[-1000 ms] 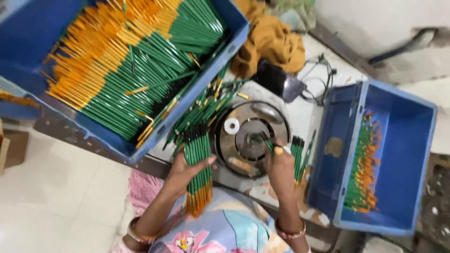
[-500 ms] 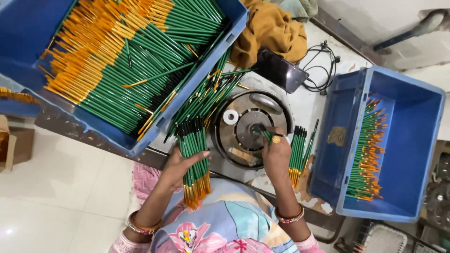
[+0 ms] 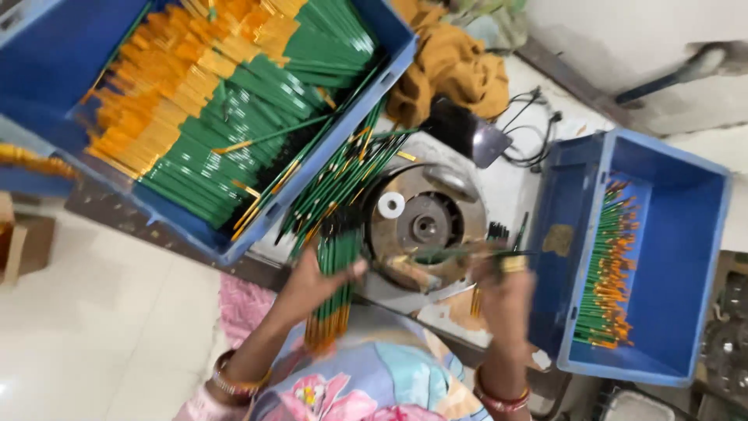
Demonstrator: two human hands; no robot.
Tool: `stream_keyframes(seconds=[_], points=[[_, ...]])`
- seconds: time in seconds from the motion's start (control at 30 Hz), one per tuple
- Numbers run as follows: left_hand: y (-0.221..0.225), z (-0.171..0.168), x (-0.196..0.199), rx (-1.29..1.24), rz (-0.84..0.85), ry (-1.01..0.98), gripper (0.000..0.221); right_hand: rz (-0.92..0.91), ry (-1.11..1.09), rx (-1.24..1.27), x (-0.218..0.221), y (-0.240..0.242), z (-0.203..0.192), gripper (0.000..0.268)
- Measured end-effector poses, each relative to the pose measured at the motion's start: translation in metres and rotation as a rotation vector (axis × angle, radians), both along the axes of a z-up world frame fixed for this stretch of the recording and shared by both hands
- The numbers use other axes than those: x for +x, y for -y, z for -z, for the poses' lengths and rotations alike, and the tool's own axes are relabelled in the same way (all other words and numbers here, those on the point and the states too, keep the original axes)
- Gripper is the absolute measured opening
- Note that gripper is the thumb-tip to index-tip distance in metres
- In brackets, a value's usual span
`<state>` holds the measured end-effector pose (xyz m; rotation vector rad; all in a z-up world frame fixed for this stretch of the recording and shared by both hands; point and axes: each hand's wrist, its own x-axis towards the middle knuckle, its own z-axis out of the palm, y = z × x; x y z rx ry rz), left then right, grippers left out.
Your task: The worker is inserting plastic brush filaments into a rotating manufacturing machine.
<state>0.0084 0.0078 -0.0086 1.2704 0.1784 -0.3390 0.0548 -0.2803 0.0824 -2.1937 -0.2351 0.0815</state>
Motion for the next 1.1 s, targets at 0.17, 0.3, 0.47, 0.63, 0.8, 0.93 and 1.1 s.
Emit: stream_keyframes(seconds=[0.17, 0.3, 0.47, 0.63, 0.8, 0.93, 1.1], points=[[-0.001, 0.024, 0.000, -0.275, -0.065, -0.283, 0.030, 0.428, 0.078, -0.212, 0.003, -0.001, -0.032, 0.015], [0.002, 0.027, -0.019, -0.308, -0.065, -0.398, 0.028, 0.182, 0.155, -0.392, 0.001, 0.001, 0.042, 0.015], [0.000, 0.024, -0.002, -0.269, -0.159, -0.393, 0.026, 0.073, 0.136, -0.497, 0.018, -0.015, 0.055, 0.028], [0.000, 0.033, -0.003, -0.278, -0.161, -0.339, 0.031, 0.113, 0.216, -0.450, 0.020, -0.020, 0.070, 0.025], [-0.002, 0.015, -0.005, -0.334, -0.165, -0.403, 0.032, 0.148, 0.202, -0.489, 0.016, -0.015, 0.088, 0.027], [-0.008, 0.022, -0.015, -0.332, -0.058, -0.322, 0.031, 0.031, 0.283, -0.560, 0.021, -0.019, 0.076, 0.038], [-0.013, -0.021, -0.008, -0.148, 0.056, -0.181, 0.031, 0.217, 0.034, -0.099, -0.005, -0.042, 0.049, 0.025]])
